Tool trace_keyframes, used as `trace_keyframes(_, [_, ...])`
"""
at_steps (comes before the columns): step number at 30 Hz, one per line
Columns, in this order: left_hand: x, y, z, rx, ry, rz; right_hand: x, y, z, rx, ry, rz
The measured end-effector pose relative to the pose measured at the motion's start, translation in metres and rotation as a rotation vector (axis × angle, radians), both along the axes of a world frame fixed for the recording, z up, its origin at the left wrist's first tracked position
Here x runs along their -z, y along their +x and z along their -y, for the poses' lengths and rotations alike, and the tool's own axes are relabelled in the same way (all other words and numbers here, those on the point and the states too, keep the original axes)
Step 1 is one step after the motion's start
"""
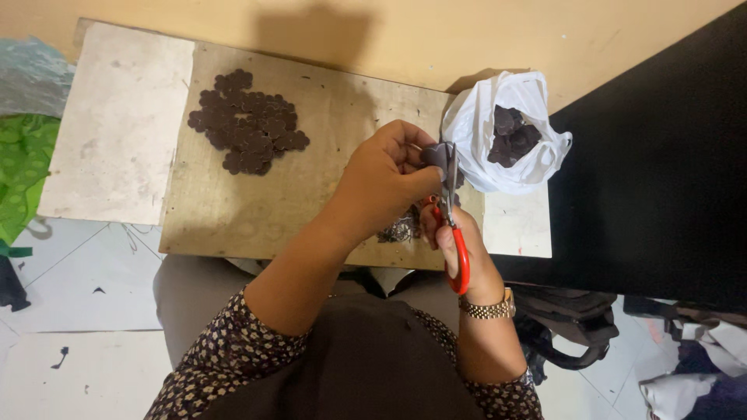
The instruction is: The person uses red-handled scissors to cut dark brown material into flower-like shapes. They hold the material with the left hand and cut with the right, placing finished pieces into a white bag on the table.
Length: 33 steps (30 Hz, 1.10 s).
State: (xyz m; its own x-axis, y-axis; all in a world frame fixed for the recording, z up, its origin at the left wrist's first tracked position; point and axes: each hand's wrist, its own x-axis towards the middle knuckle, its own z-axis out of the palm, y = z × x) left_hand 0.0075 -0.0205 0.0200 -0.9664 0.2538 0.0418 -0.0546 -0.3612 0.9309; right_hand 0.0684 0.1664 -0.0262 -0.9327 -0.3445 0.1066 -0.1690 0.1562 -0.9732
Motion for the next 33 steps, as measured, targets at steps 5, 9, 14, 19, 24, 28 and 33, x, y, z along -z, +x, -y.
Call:
trace_keyframes(5, [-0.004,0.0,0.006,0.007,-0.156,0.008,0.001,-0.001,0.0,0.0,0.023,0.027])
trace_keyframes(9, [-0.005,0.0,0.007,0.013,-0.09,-0.022,0.0,0.0,0.0,-0.022,-0.012,0.036])
trace_keyframes(14, [-0.008,0.003,0.007,0.096,-0.013,0.092,0.002,0.004,0.003,-0.073,-0.084,0.047])
trace_keyframes(19, [-0.003,0.004,0.004,0.158,0.036,0.149,0.008,0.003,0.004,-0.082,-0.105,0.002])
trace_keyframes(24, [0.011,0.002,-0.001,0.192,0.154,0.091,0.002,0.003,0.007,-0.135,-0.183,0.037])
trace_keyframes(28, [0.013,0.002,-0.003,0.212,0.2,0.205,-0.009,0.006,0.012,-0.108,-0.228,0.063])
trace_keyframes(33, [0.006,0.007,-0.001,0.183,0.123,0.153,-0.012,0.004,0.01,-0.136,-0.194,0.069])
